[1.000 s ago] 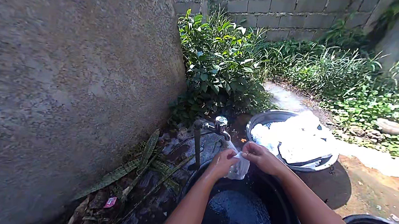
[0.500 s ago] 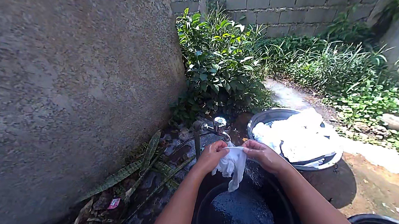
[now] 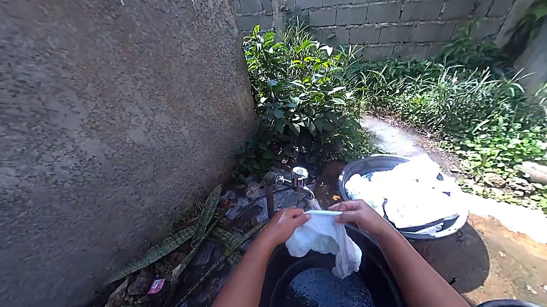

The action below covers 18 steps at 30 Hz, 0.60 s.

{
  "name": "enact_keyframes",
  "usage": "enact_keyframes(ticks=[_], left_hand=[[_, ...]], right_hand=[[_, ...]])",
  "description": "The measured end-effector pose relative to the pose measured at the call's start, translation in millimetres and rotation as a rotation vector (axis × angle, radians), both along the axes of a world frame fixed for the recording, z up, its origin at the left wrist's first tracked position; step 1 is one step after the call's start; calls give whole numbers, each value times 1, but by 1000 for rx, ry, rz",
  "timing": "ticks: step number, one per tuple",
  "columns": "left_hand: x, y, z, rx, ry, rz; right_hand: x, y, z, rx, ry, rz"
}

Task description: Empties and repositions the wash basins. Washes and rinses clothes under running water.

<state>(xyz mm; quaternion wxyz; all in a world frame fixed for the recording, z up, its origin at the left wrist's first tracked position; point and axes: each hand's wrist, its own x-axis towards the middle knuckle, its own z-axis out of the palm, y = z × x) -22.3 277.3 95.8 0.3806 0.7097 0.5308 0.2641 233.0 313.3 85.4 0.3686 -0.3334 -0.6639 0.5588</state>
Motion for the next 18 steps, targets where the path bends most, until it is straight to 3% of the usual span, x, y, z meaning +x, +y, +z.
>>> enact_keyframes(ticks=[2,4,6,8,11,12,14,17,18], left_hand=[[11,-3,5,-48,-432,92],[22,-9,13,-141,-848,196],[24,-10,16,-176,-1011,278],[15,-8,11,-168,-851,242],[-4,0,0,-166,-155,-35],[-4,1,-4,-192,-25,-86],[0,1,-11,-189,-57,-56],[2,-2,-6,-154,-552,110],[1,-2,-3,-136,-595,110]], right_hand=[[-1,2,-8,-44,46,79],[3,3,-12,-55,-217,168],[8,5,-16,-54,-450,157],[13,5,-14,-48,-337,49],[10,1,-2,-125,200,-105],[9,1,-1,-147,284,-106],[9,3,-3,-158,241,-42],[5,7,2,26,-200,-13],[2,7,4,57,-257,-27]])
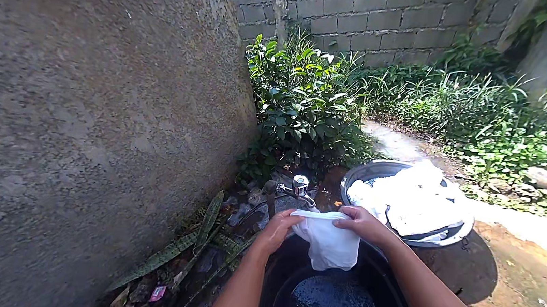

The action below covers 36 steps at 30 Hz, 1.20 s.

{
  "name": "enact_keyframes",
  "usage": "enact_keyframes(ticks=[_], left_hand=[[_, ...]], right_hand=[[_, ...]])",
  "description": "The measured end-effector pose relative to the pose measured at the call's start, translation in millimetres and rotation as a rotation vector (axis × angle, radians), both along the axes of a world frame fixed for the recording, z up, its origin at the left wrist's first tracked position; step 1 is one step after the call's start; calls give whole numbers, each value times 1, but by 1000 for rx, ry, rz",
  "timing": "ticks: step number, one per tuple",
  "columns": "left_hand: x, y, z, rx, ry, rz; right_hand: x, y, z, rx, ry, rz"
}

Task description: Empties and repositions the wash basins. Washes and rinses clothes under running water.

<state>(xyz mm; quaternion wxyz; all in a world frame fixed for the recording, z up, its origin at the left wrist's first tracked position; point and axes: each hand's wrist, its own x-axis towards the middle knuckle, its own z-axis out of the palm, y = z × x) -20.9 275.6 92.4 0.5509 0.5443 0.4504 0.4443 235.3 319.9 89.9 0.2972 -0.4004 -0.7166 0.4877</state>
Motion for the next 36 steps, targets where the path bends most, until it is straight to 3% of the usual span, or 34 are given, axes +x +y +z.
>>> enact_keyframes(ticks=[3,5,9,13,16,21,26,29,33,36], left_hand=[[-6,3,9,167,346,-147],[-7,1,24,262,462,-188],[-11,-13,64,351,346,45],[-10,-10,75,264,344,382],[-6,-3,69,188,362,464],[-6,3,73,166,354,593],[-8,11,63,72,482,443],[-15,10,60,28,508,220],[-38,5,48,-132,299,-104],[-44,10,17,-208,49,-142]], right_hand=[[-7,-2,12,-36,173,-80],[-11,-1,27,-65,324,-107],[-20,7,59,46,422,-90],[-42,25,86,125,371,-148],[-60,39,97,165,296,-272],[-81,56,115,227,288,-280],[-88,79,98,412,-295,-319],[-81,72,96,383,-439,-289],[-76,40,120,475,-406,-226],[-92,10,141,539,-713,-45]])
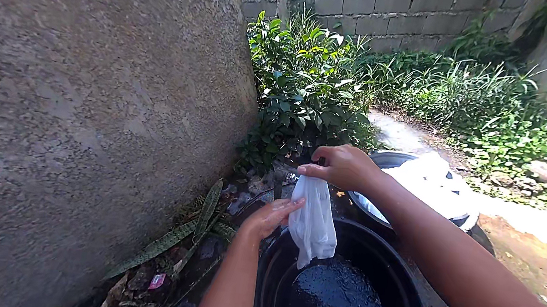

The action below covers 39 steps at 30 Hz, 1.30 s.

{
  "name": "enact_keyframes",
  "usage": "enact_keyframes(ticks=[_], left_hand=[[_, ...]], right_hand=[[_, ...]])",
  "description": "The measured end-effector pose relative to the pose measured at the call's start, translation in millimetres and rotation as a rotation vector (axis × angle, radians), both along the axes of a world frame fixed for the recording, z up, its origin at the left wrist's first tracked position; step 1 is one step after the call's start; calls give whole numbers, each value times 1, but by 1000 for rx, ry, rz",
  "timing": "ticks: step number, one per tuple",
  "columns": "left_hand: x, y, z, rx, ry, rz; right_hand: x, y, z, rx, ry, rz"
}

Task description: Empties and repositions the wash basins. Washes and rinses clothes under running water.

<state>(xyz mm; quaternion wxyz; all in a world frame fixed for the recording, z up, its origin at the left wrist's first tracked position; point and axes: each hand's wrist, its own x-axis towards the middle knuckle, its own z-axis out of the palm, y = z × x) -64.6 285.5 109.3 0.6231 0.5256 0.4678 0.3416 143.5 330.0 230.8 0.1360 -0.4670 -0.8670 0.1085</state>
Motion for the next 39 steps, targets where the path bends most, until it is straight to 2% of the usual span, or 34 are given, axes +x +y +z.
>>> enact_keyframes(ticks=[3,7,10,13,15,17,19,21,23,25,27,30,32,36,39], left_hand=[[3,1,-27,-87,22,77],[13,3,-44,-196,239,197],[23,5,-50,-235,206,170],[38,9,-52,-195,191,129],[49,10,-54,-130,185,166],[56,14,-60,-107,142,224],[60,18,-67,-165,22,262],[62,23,-74,-215,-80,285],[61,26,-79,-233,-96,288],[58,30,-82,-228,-78,271],[55,29,-84,-205,-114,230],[52,27,-94,-203,-283,175],[47,29,-99,-221,-252,231],[45,29,-119,-302,180,504],[57,23,-143,-375,238,538]], right_hand=[[-18,-16,6,56,-234,38],[-17,-7,12,19,-253,171],[-15,-2,15,9,-278,258],[-17,-3,21,4,-339,261],[-12,1,17,28,-298,289],[2,6,3,12,-94,279],[25,2,-26,-151,285,132],[44,-7,-76,-356,666,-148],[62,-9,-145,-583,756,-386],[63,-21,-205,-842,823,-522],[49,-37,-247,-1021,1099,-710],[24,-46,-292,-1104,1480,-1060],[11,-43,-311,-1124,1543,-1135],[-8,-24,-335,-1120,1572,-1176],[-7,-8,-354,-1148,1618,-1197]])
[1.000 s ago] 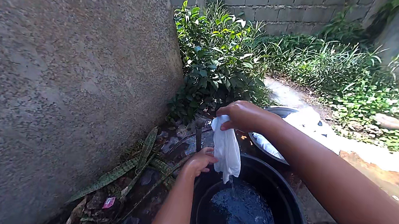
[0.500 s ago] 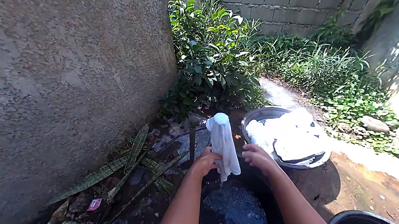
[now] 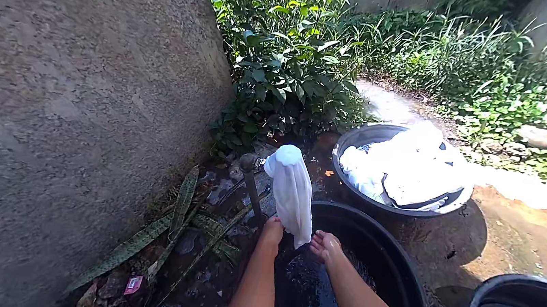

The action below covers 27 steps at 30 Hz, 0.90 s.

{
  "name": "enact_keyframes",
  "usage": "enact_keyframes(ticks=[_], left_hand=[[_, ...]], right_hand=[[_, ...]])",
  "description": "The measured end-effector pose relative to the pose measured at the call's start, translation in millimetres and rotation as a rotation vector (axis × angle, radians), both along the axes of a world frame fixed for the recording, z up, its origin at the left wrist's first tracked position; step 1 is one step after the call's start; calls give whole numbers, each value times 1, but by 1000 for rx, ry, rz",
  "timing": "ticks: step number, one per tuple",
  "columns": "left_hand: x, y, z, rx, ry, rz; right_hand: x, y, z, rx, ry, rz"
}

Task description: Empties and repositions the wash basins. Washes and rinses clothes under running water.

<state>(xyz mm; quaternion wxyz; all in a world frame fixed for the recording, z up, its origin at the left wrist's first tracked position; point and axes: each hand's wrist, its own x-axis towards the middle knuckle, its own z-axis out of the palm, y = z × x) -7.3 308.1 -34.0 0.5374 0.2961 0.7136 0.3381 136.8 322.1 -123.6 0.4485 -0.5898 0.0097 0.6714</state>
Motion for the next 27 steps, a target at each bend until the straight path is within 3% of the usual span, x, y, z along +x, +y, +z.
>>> enact_keyframes(ticks=[2,5,9,12,15,17,21,23,27], left_hand=[[17,-1,-30,20,-92,119],[45,5,-79,35,-431,339],[62,27,-129,41,-820,499],[55,29,-147,20,-932,349],[38,14,-145,-38,-945,52],[26,0,-140,-12,-1008,-12],[20,-6,-114,105,-928,275],[12,-7,-95,129,-712,343],[-14,-26,-36,176,-186,227]], right_hand=[[3,7,-11,35,71,82],[21,9,-24,70,51,162],[57,-4,-46,-18,89,-67],[56,-8,-49,-9,179,-136],[47,-7,-34,127,191,-92],[52,-3,-28,175,142,-70],[73,8,-13,207,46,-77],[78,4,-2,238,27,-64],[77,-10,19,297,55,-45]])
